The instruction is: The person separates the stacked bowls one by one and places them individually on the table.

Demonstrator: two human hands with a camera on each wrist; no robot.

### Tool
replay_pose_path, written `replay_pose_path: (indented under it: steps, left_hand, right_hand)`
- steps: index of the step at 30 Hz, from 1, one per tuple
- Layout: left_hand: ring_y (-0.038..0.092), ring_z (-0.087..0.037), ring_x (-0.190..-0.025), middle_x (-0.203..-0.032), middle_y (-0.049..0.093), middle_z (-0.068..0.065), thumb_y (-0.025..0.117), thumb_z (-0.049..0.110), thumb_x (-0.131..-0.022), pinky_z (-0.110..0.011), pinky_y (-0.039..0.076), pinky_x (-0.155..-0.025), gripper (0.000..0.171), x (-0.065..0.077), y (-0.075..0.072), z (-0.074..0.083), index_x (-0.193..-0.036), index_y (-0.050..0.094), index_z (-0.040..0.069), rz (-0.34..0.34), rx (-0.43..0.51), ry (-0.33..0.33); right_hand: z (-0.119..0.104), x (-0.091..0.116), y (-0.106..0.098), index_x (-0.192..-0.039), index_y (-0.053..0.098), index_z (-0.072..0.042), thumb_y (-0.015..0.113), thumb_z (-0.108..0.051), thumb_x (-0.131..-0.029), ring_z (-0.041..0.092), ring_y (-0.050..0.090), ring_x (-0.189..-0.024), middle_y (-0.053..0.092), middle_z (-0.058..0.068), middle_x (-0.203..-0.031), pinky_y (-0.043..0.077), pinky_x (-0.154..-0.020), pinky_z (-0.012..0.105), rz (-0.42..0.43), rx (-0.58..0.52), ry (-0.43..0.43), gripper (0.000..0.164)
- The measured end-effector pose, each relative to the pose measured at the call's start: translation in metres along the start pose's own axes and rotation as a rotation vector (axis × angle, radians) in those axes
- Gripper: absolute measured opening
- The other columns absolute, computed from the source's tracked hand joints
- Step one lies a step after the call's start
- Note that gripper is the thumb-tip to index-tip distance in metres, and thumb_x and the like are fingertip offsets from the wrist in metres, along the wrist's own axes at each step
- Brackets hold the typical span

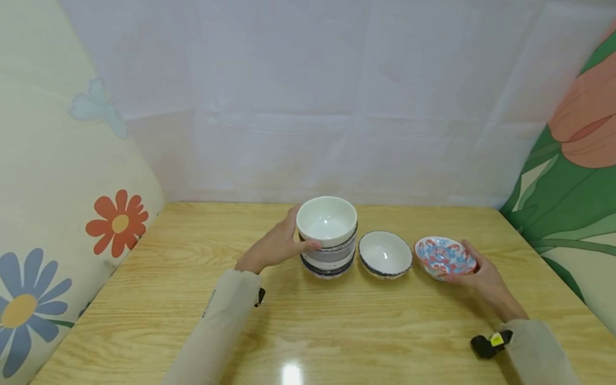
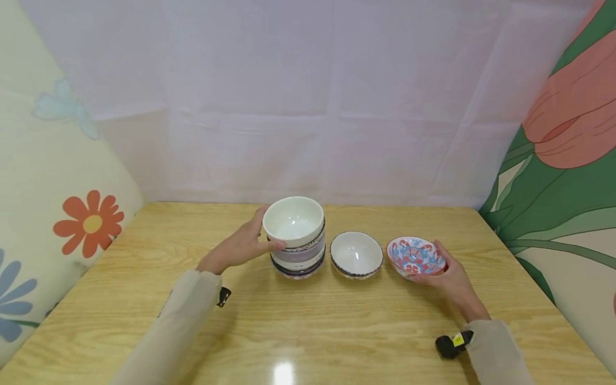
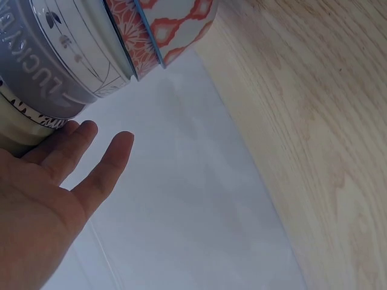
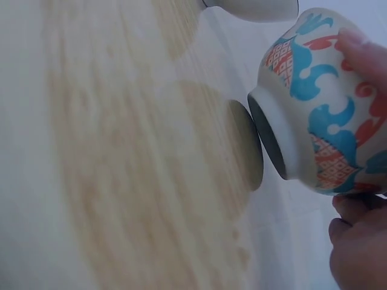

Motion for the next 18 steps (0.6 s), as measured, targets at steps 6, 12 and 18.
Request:
replay_pose_path:
  steps: [6,12,18]
  left_hand:
    - [0.033,-0.026,-0.139,-0.151,0.033,-0.010,0.070,0.059,-0.077,-0.051,0.031,-0.112,0.106,0.0006,-0.0005,-0.0003,-0.152,0.010,0.015,-0.003,-0.001,-0.006]
    - [0.033,-0.026,-0.139,-0.151,0.032,-0.010,0.071,0.055,-0.078,-0.051,0.031,-0.113,0.104,0.0008,-0.0005,0.0005,-0.152,0.011,0.014,-0.003,0.001,0.004]
    - [0.033,-0.026,-0.139,-0.152,0.032,-0.010,0.070,0.057,-0.078,-0.051,0.031,-0.113,0.105,0.0009,0.0002,0.0005,-0.152,0.010,0.014,-0.007,0.004,0.012]
  right_hand:
    - [0.0020,-0.0008,0.0018,-0.153,-0.004,-0.013,0.074,-0.023,-0.083,0.046,0.017,-0.138,0.010,0.033,-0.153,0.021,-0.116,0.048,-0.017,-0.008,-0.006,0.105]
    - [0.0046,-0.0009,0.0044,-0.153,-0.008,-0.013,0.076,-0.018,-0.081,0.049,0.013,-0.138,0.004,0.033,-0.154,0.016,-0.114,0.058,-0.037,-0.030,-0.033,0.110]
    - [0.0046,-0.0003,0.0058,-0.152,-0.010,-0.009,0.078,-0.013,-0.079,0.052,0.008,-0.137,-0.001,0.033,-0.154,0.010,-0.109,0.068,-0.061,-0.070,-0.060,0.115]
Point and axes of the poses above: each hand's wrist, its own x-axis away from the middle knuckle, its own y-axis out of the palm, z = x × y, the point moved 8 cm from there along -x, towards the middle knuckle
